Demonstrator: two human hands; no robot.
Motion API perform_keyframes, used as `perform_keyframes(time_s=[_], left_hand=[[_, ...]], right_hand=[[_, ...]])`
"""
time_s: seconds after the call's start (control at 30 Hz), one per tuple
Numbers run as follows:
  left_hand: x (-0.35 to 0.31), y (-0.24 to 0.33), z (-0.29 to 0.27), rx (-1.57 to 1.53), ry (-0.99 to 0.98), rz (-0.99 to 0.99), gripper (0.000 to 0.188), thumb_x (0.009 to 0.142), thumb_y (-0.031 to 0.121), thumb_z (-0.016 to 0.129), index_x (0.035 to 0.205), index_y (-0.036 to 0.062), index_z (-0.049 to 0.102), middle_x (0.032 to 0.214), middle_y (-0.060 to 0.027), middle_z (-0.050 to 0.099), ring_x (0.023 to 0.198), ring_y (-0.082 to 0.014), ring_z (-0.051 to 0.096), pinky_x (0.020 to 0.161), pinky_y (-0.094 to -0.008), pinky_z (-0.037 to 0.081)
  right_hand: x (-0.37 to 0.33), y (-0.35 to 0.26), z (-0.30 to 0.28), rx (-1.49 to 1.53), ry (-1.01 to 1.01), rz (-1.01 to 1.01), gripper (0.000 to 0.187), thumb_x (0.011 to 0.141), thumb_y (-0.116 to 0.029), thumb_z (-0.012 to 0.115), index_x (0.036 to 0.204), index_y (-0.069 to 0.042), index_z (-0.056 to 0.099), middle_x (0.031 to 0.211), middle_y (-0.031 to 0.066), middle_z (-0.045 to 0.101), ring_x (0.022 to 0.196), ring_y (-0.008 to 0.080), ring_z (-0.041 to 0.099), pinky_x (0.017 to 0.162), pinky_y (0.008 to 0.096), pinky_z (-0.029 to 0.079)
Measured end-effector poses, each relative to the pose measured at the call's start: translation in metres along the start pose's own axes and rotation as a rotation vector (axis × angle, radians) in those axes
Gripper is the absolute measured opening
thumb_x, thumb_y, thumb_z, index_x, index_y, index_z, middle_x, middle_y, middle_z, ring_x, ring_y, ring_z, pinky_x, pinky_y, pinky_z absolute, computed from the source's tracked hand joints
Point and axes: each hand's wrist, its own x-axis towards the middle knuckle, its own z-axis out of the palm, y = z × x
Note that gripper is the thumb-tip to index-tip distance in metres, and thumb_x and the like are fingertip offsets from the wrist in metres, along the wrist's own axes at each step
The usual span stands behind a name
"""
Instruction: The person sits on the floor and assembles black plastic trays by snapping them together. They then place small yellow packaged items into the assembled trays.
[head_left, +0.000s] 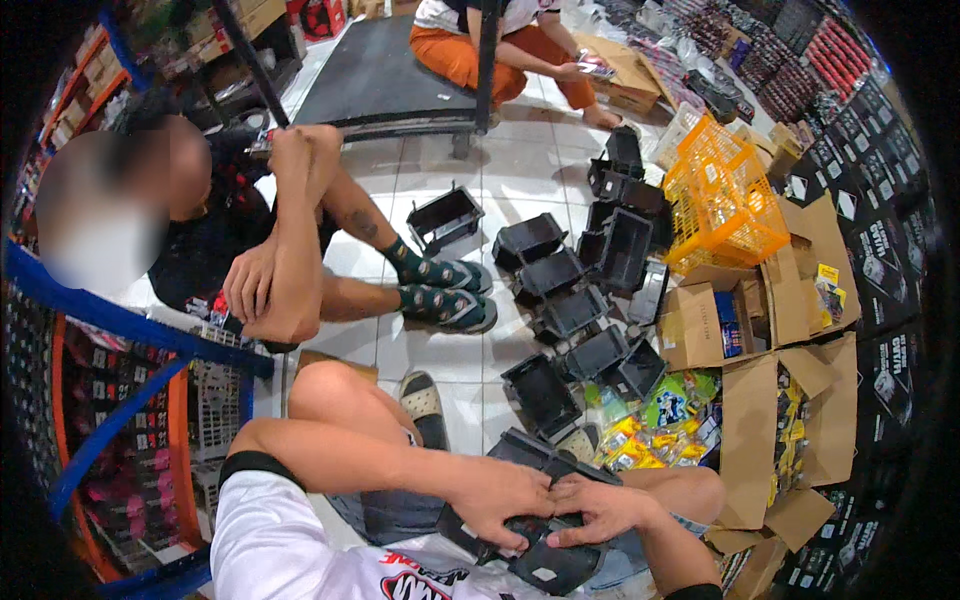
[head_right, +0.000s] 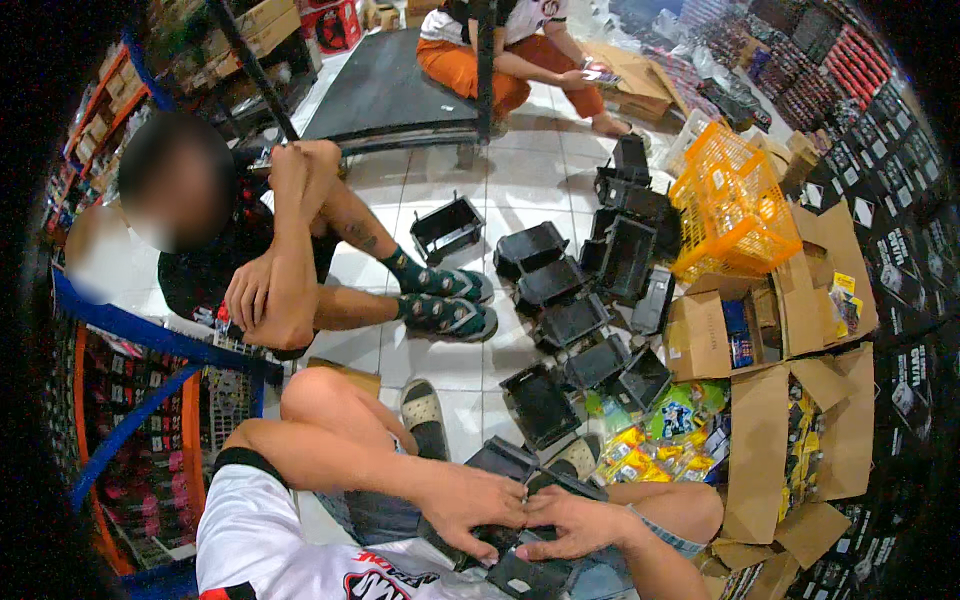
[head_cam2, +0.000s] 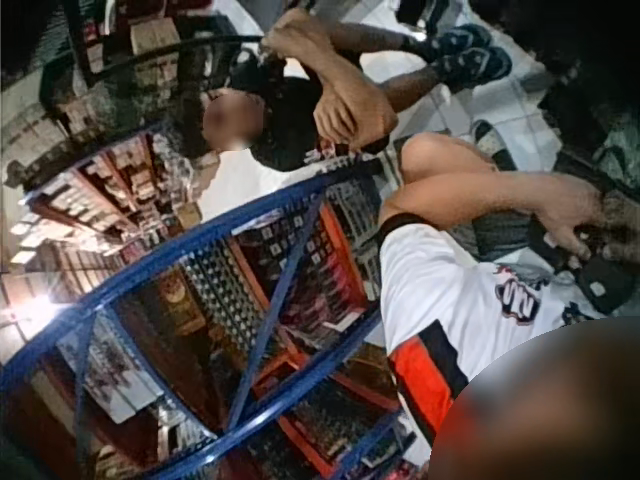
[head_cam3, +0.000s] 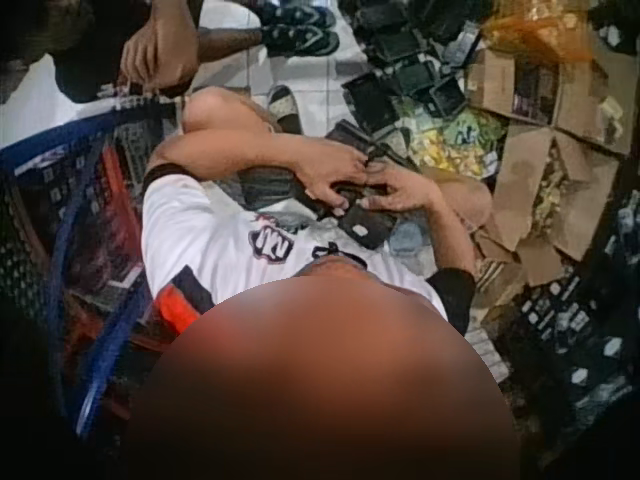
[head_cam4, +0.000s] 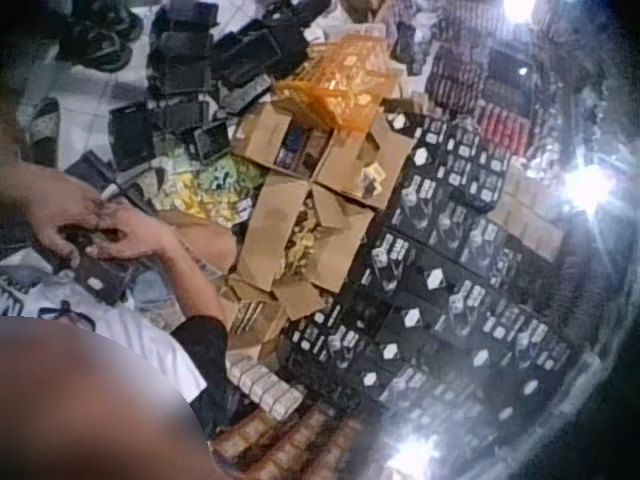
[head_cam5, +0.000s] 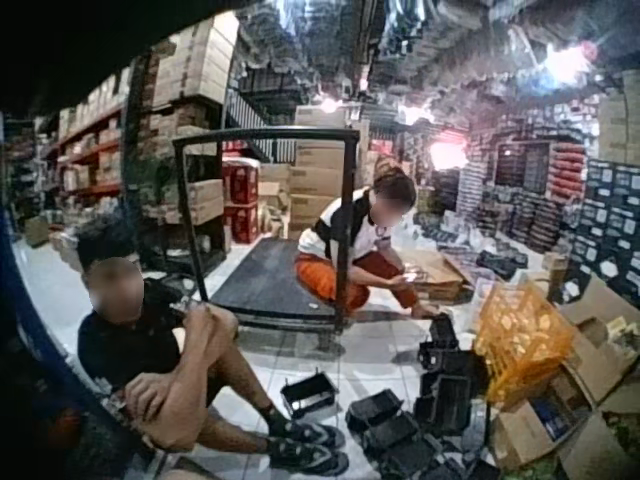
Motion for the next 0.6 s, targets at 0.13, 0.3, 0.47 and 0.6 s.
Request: perform_keyframes(time_s=[0.13, 0.3, 0.47, 0.6], left_hand=[[-0.001, 0.020, 0.005, 0.166, 0.112, 0.055, 0.047, 0.081, 0.035, 0.069, 0.104, -0.0041, 0.058, 0.104, -0.0209, 0.062, 0.108, -0.0388, 0.056, 0.097, -0.0462, 0.048], [-0.006, 0.033, 0.002, 0.123, -0.003, 0.018, 0.048, 0.077, 0.033, 0.069, 0.103, -0.0063, 0.061, 0.103, -0.0245, 0.065, 0.110, -0.0401, 0.058, 0.101, -0.0477, 0.045], [-0.003, 0.024, -0.006, 0.105, 0.039, 0.103, 0.041, 0.075, 0.032, 0.068, 0.094, -0.0031, 0.059, 0.092, -0.0208, 0.065, 0.100, -0.0383, 0.058, 0.097, -0.0464, 0.046], [-0.002, 0.021, -0.012, 0.195, 0.065, -0.063, 0.044, 0.076, 0.032, 0.069, 0.098, -0.0051, 0.062, 0.094, -0.0215, 0.068, 0.102, -0.0378, 0.061, 0.101, -0.0446, 0.044]], right_hand=[[-0.004, -0.015, 0.000, -0.053, -0.035, -0.020, 0.056, 0.098, -0.045, 0.066, 0.139, -0.008, 0.059, 0.126, 0.0137, 0.064, 0.122, 0.0297, 0.055, 0.108, 0.0472, 0.033], [-0.008, -0.041, 0.001, -0.039, -0.065, 0.045, 0.039, 0.097, -0.038, 0.068, 0.123, -0.009, 0.069, 0.119, 0.0108, 0.067, 0.118, 0.0280, 0.058, 0.112, 0.0486, 0.030], [-0.013, -0.042, 0.000, -0.056, -0.050, 0.109, 0.033, 0.098, -0.038, 0.067, 0.112, -0.008, 0.071, 0.108, 0.0109, 0.068, 0.111, 0.0274, 0.062, 0.113, 0.0527, 0.032], [-0.003, -0.013, -0.022, -0.065, 0.545, 0.194, 0.032, 0.094, -0.035, 0.074, 0.107, -0.006, 0.070, 0.109, 0.0123, 0.069, 0.114, 0.0322, 0.063, 0.114, 0.0482, 0.039]])
